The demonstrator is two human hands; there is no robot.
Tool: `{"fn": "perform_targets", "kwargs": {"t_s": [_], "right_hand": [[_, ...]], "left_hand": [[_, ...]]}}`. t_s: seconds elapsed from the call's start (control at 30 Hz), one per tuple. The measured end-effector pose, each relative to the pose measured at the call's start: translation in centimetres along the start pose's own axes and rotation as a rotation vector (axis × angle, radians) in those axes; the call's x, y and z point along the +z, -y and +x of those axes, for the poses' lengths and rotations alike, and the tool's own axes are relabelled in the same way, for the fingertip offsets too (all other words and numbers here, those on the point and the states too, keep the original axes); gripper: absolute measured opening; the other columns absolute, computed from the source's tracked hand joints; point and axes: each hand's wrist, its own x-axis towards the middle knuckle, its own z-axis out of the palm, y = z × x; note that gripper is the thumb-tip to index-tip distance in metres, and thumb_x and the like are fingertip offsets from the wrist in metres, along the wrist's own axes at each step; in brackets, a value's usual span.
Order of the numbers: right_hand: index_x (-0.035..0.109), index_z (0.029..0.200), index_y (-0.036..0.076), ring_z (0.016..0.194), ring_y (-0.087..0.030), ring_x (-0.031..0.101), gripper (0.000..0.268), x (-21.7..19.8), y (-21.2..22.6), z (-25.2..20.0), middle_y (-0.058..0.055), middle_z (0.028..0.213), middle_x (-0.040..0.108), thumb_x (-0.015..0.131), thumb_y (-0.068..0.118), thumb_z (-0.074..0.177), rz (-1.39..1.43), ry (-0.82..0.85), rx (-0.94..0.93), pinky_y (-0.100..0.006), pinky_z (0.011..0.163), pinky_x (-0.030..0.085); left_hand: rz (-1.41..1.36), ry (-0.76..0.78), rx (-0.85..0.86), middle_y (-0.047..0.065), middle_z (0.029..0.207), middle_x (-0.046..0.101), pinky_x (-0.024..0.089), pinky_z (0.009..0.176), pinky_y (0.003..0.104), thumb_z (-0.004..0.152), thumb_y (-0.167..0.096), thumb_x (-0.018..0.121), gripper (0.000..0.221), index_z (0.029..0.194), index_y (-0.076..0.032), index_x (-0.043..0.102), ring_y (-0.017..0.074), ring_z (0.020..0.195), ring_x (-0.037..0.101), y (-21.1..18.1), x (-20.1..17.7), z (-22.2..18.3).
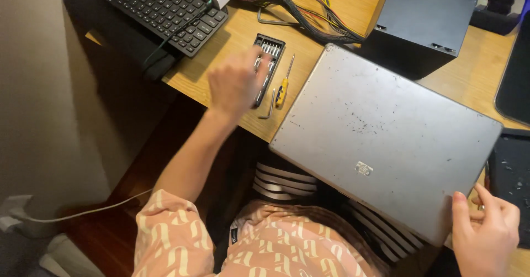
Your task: Replacing or reassembling internal components of a laptop including the hard drive and battery.
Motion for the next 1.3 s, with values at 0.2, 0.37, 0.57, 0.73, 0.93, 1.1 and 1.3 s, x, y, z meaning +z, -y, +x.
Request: {"fn": "perform_targets", "kwargs": {"t_s": [0.2,0.37,0.57,0.73,0.93,1.1,1.3], "right_hand": [[0.069,0.13,0.001,0.084,-0.019,0.064,0.021,0.0,0.5,1.0,-0.014,0.116,0.058,0.075,0.014,0.114,0.032,-0.031,0.0,-0.03,0.086,0.054],[0.068,0.128,-0.003,0.079,-0.017,0.067,0.02,-2.1,1.9,1.0,-0.016,0.12,0.056,0.073,0.006,0.112,0.125,-0.062,0.06,-0.028,0.08,0.054],[0.066,0.128,-0.008,0.081,-0.016,0.065,0.017,-1.4,-2.7,-1.6,-0.017,0.121,0.056,0.064,-0.002,0.112,0.309,-0.125,0.121,-0.026,0.072,0.053],[0.061,0.123,-0.013,0.084,-0.016,0.062,0.016,-0.7,-5.7,-1.9,-0.017,0.113,0.056,0.051,-0.002,0.119,0.431,-0.103,0.08,-0.026,0.077,0.053],[0.062,0.116,-0.007,0.069,-0.017,0.064,0.02,8.9,-11.6,0.1,-0.014,0.091,0.062,0.052,0.011,0.115,0.77,0.165,-0.07,-0.027,0.067,0.052],[0.074,0.099,0.003,0.064,-0.008,0.061,0.016,0.7,19.6,-3.1,-0.007,0.092,0.07,0.066,0.0,0.085,0.924,0.713,-0.598,-0.022,0.053,0.045],[0.075,0.1,0.001,0.074,-0.014,0.066,0.015,6.5,26.3,-3.3,-0.007,0.088,0.07,0.063,0.001,0.092,0.969,0.962,-0.514,-0.025,0.06,0.049]], "left_hand": [[0.197,-0.031,-0.155,0.011,0.113,0.06,0.043,0.089,0.047,0.099,-0.025,0.073,0.024,0.111,-0.004,0.071,0.0314,0.108,0.054,13.9,6.4,4.0],[0.213,-0.004,-0.157,0.015,0.112,0.058,0.041,0.084,0.052,0.086,-0.042,0.083,0.06,0.119,0.005,0.066,0.0347,0.105,0.052,16.0,10.6,6.5],[0.135,0.02,-0.164,0.012,0.114,0.056,0.043,0.091,0.047,0.082,-0.035,0.089,0.052,0.114,-0.003,0.064,0.0321,0.11,0.053,12.7,4.2,6.1],[-0.216,-0.112,-0.059,0.014,0.119,0.057,0.056,0.092,0.038,0.097,-0.024,0.09,0.05,0.129,-0.002,0.059,0.0258,0.105,0.063,8.7,-10.2,0.6],[-1.077,0.037,-0.669,0.015,0.12,0.062,0.06,0.075,0.031,0.094,-0.033,0.076,0.06,0.135,-0.002,0.045,0.0194,0.093,0.071,12.7,-22.4,-14.2],[-0.75,0.391,-1.353,0.009,0.091,0.062,0.049,0.062,0.03,0.095,-0.04,0.07,0.054,0.125,0.003,0.059,0.0142,0.072,0.06,19.8,-25.4,-33.5],[-0.115,0.629,-1.589,0.012,0.107,0.076,0.051,0.085,0.034,0.077,-0.051,0.08,0.069,0.124,-0.001,0.073,0.0203,0.094,0.069,23.2,-34.1,-66.8]]}}
